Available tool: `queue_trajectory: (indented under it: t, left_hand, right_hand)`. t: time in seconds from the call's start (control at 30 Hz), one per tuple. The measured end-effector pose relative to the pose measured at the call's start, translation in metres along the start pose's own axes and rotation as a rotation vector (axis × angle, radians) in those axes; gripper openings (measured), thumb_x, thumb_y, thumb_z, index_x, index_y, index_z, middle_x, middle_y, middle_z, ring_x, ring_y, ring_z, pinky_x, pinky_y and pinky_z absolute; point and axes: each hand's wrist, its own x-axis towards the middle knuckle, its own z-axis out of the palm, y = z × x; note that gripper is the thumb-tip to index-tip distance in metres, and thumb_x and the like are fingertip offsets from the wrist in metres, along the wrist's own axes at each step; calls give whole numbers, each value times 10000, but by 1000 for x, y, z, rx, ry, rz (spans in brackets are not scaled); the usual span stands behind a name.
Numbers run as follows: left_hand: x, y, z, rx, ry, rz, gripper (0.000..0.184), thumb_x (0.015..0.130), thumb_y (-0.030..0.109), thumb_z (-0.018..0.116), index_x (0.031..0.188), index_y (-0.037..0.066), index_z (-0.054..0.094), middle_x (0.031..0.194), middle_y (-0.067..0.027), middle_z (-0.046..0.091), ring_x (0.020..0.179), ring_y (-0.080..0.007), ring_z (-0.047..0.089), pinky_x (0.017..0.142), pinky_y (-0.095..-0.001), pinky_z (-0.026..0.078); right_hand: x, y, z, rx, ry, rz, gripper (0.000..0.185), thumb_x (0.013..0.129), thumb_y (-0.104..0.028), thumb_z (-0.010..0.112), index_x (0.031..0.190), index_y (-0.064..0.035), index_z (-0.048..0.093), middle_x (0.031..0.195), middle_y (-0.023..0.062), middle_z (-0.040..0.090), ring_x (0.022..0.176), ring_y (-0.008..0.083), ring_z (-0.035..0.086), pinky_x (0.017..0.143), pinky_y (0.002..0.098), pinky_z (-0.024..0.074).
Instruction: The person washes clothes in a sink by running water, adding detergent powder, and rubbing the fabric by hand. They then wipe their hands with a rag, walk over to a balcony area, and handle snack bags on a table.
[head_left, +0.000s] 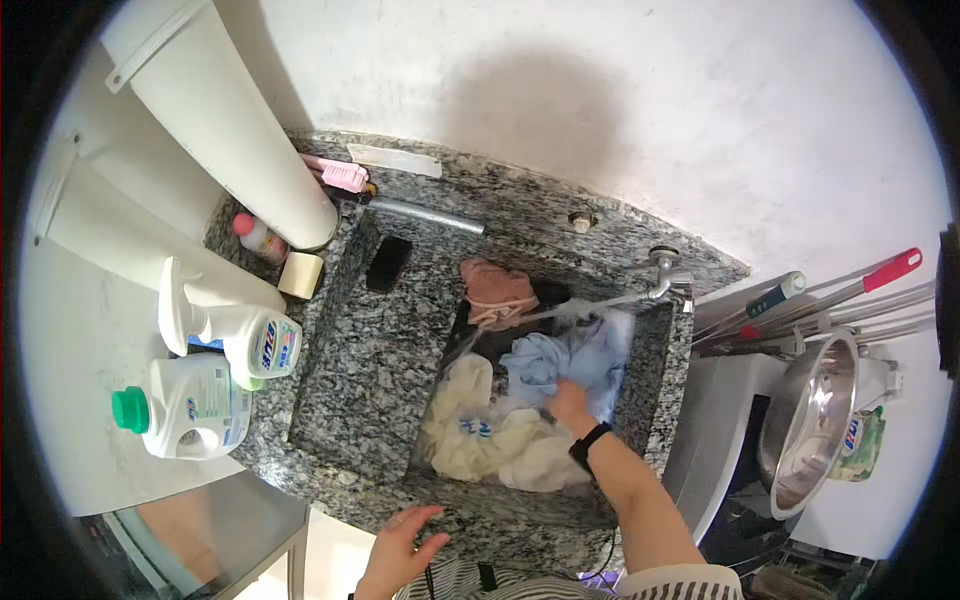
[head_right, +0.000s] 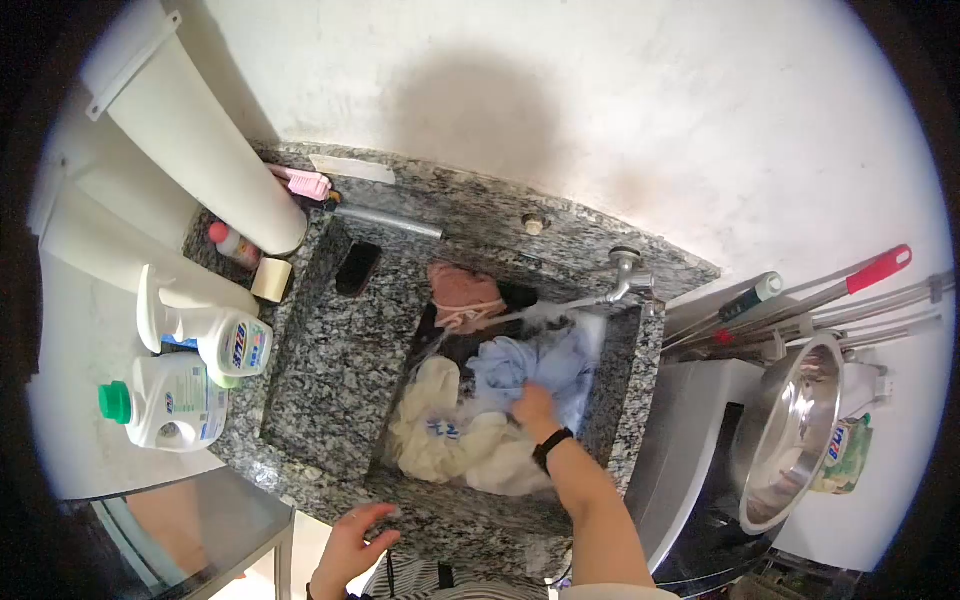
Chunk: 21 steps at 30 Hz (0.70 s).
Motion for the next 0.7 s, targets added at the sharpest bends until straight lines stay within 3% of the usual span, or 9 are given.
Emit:
queue_trajectory:
  t: [0.1, 0.23, 0.33, 0.4, 0.47, 0.53, 0.6, 0.67, 0.7]
  left_hand:
    - [7, 16, -3, -34, -67, -50, 369, 783, 252, 667, 1103, 92, 576, 1039, -146, 592, 947, -331, 570, 794, -378, 462]
    - [9, 20, -1, -11, -23, 36, 375, 781, 251, 669, 1106, 89, 574, 1033, -144, 596, 943, -331, 572, 799, -373, 462]
    - [10, 18, -2, -20, 20, 43, 371, 783, 254, 666, 1104, 91, 575, 1027, -144, 598, 945, -331, 572, 806, -374, 461]
    - [7, 14, -3, 13, 5, 45, 372, 785, 258, 666, 1102, 87, 575, 1028, -149, 595, 948, -330, 572, 807, -375, 460]
    - [9, 10, -2, -19, -18, 1, 375, 788, 261, 664, 1106, 84, 573, 1025, -150, 594, 947, -331, 572, 805, -375, 460]
    - [12, 8, 1, -54, -36, -35, 378, 791, 264, 662, 1109, 81, 571, 1021, -150, 594, 946, -331, 572, 803, -375, 460]
    - [14, 7, 2, -10, -54, -49, 385, 799, 273, 658, 1118, 77, 568, 1029, -149, 593, 950, -327, 572, 801, -368, 459]
    - [14, 13, 0, -26, -47, -47, 385, 803, 278, 655, 1119, 77, 568, 1035, -150, 592, 954, -327, 572, 800, -370, 459]
    - [16, 15, -2, -47, -37, -36, 385, 806, 283, 651, 1121, 78, 568, 1042, -151, 591, 959, -327, 571, 798, -372, 459]
  right_hand:
    - [-24, -67, -25, 619, -6, 11, 552, 650, -250, 675, 1083, 68, 544, 949, 238, 621, 830, 397, 599, 735, 430, 483]
    - [-22, -92, -77, 575, 41, -204, 550, 657, -216, 673, 1118, 45, 527, 951, 193, 625, 846, 365, 601, 765, 437, 467]
    - [-2, -78, -87, 25, 217, -34, 483, 728, -207, 614, 1158, -13, 513, 1043, 226, 575, 1023, 306, 547, 866, 368, 424]
    - [6, -78, -66, -339, 796, 77, 431, 790, -144, 522, 1205, -40, 469, 1169, 181, 506, 1129, 259, 470, 953, 408, 352]
    - [16, -92, -24, 206, 520, -534, 458, 812, -85, 450, 1268, -69, 413, 1270, 148, 433, 1208, 279, 375, 1012, 491, 261]
    - [-8, -135, -23, -248, 387, -884, 530, 701, -109, 551, 1225, -79, 473, 1220, 169, 469, 1197, 327, 384, 985, 565, 254]
    - [-9, -156, 11, -263, 350, -790, 565, 683, -122, 575, 1238, -82, 474, 1227, 159, 478, 1210, 321, 375, 984, 567, 259]
    - [-4, -173, 27, -524, -461, -689, 578, 711, -144, 584, 1271, -93, 452, 1285, 154, 439, 1185, 331, 406, 986, 561, 264]
    - [-12, -176, 35, -288, -601, -596, 580, 753, -175, 572, 1306, -100, 413, 1324, 142, 399, 1159, 329, 432, 978, 557, 273]
